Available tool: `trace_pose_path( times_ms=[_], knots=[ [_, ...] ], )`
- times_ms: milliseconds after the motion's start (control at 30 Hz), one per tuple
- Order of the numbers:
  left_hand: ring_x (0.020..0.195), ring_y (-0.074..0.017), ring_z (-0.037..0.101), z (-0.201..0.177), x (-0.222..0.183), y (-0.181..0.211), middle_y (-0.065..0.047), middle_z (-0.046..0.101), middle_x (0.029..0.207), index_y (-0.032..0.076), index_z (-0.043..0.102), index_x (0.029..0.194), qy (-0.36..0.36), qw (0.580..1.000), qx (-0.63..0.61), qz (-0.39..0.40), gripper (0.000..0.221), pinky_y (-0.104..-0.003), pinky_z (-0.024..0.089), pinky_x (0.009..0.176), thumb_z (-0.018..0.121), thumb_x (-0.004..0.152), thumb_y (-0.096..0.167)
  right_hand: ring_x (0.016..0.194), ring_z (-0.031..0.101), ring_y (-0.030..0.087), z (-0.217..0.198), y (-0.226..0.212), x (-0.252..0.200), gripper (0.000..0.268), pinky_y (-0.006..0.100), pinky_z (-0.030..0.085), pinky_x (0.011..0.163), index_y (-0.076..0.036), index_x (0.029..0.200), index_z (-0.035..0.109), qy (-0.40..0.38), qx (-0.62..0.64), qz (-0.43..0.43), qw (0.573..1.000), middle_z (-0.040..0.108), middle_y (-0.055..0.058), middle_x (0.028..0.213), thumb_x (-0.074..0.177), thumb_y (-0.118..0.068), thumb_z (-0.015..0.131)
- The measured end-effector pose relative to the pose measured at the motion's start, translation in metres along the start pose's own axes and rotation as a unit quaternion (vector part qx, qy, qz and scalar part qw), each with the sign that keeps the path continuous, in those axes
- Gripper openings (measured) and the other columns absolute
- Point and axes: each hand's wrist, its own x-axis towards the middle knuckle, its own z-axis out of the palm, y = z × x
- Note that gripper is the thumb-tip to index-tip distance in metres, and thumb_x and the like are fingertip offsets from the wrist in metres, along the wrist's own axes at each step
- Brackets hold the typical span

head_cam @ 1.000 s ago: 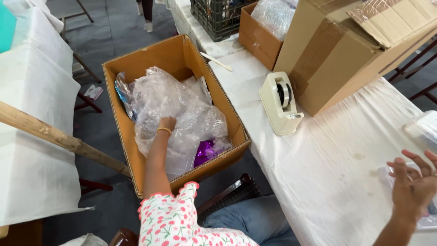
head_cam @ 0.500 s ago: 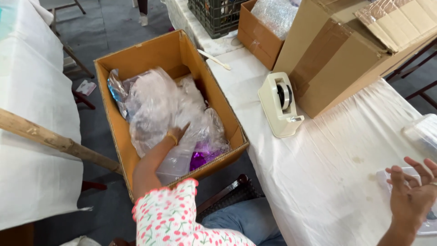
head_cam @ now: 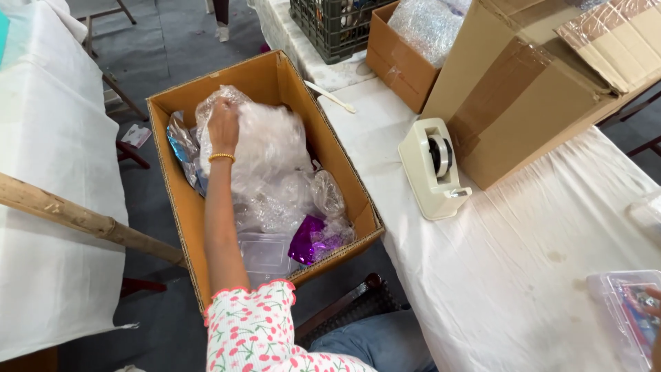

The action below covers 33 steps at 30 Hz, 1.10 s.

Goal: The person wraps a small plastic container with bubble wrap on a table. They fold the wrap around the item, secure it with tape from a dispenser, and place the wrapped package on a stack of similar items.

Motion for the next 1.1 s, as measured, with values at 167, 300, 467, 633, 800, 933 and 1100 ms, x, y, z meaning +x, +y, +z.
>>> trace_pose_path(
  times_ms=[167, 300, 467, 633, 800, 933, 1100],
  knots=[
    [0.120, -0.0325, 0.065, 0.061, -0.042, -0.023, -0.006, 0.059, 0.142, 0.021, 0.055, 0.145, 0.321, 0.915, -0.090, -0.227, 0.057, -0.043, 0.058, 0.094, 0.059, 0.095, -0.004, 0.107, 0.065, 0.028, 0.009, 0.008, -0.002, 0.030, 0.036, 0.056, 0.085, 0.003, 0.129, 0.053, -0.001, -0.016, -0.003, 1.000, 0.061, 0.018, 0.119, 0.125, -0.024, 0.042],
    [0.106, -0.0274, 0.068, 0.120, -0.153, -0.048, -0.017, 0.036, 0.155, 0.032, 0.037, 0.159, -0.055, 0.926, 0.184, -0.324, 0.070, -0.039, 0.060, 0.080, 0.052, 0.095, 0.007, 0.106, 0.065, 0.029, 0.013, 0.014, 0.003, 0.029, 0.037, 0.056, 0.086, 0.004, 0.131, 0.052, -0.002, -0.029, -0.010, 1.000, 0.061, 0.018, 0.117, 0.124, -0.024, 0.045],
    [0.120, -0.0367, 0.060, 0.125, -0.123, -0.064, -0.012, 0.050, 0.148, 0.027, 0.053, 0.147, -0.404, 0.814, 0.241, -0.342, 0.045, -0.069, 0.050, 0.087, 0.055, 0.101, 0.029, 0.105, 0.065, 0.030, 0.020, 0.019, 0.004, 0.030, 0.037, 0.057, 0.088, 0.004, 0.134, 0.051, -0.009, -0.045, -0.018, 0.999, 0.061, 0.020, 0.115, 0.122, -0.023, 0.049],
    [0.072, -0.0276, 0.078, 0.055, -0.018, 0.013, -0.013, 0.079, 0.087, 0.010, 0.081, 0.091, -0.407, 0.829, 0.269, -0.275, 0.013, -0.043, 0.062, 0.057, 0.074, 0.089, 0.021, 0.108, 0.067, 0.032, 0.030, -0.081, -0.009, 0.037, 0.039, 0.057, 0.087, 0.004, 0.142, 0.048, 0.018, -0.048, -0.010, 0.999, 0.060, 0.022, 0.122, 0.118, -0.022, 0.058],
    [0.075, -0.0298, 0.074, 0.144, -0.036, 0.090, -0.011, 0.075, 0.082, 0.012, 0.076, 0.097, -0.078, 0.993, 0.086, -0.012, 0.016, -0.041, 0.056, 0.061, 0.063, 0.100, 0.022, 0.114, 0.067, 0.031, 0.034, -0.138, -0.015, 0.037, 0.040, 0.056, 0.087, 0.002, 0.138, 0.051, 0.046, -0.104, -0.032, 0.993, 0.062, 0.020, 0.133, 0.114, -0.021, 0.066],
    [0.084, -0.0290, 0.075, 0.224, -0.072, 0.098, -0.013, 0.076, 0.100, 0.010, 0.056, 0.142, -0.173, 0.982, 0.028, -0.064, 0.052, -0.045, 0.059, 0.073, 0.058, 0.091, 0.020, 0.115, 0.067, 0.027, 0.034, -0.179, -0.023, 0.035, 0.039, 0.053, 0.097, 0.003, 0.132, 0.052, 0.024, -0.099, -0.004, 0.995, 0.066, 0.019, 0.129, 0.112, -0.018, 0.071],
    [0.113, -0.0306, 0.065, 0.212, -0.111, 0.082, -0.011, 0.065, 0.130, 0.020, 0.063, 0.132, -0.371, 0.908, 0.081, -0.178, 0.037, -0.049, 0.057, 0.086, 0.054, 0.097, 0.028, 0.112, 0.066, 0.023, 0.035, -0.226, -0.022, 0.035, 0.036, 0.051, 0.097, 0.004, 0.128, 0.051, 0.007, -0.022, 0.014, 1.000, 0.068, 0.017, 0.127, 0.107, -0.016, 0.071]
  ],
)
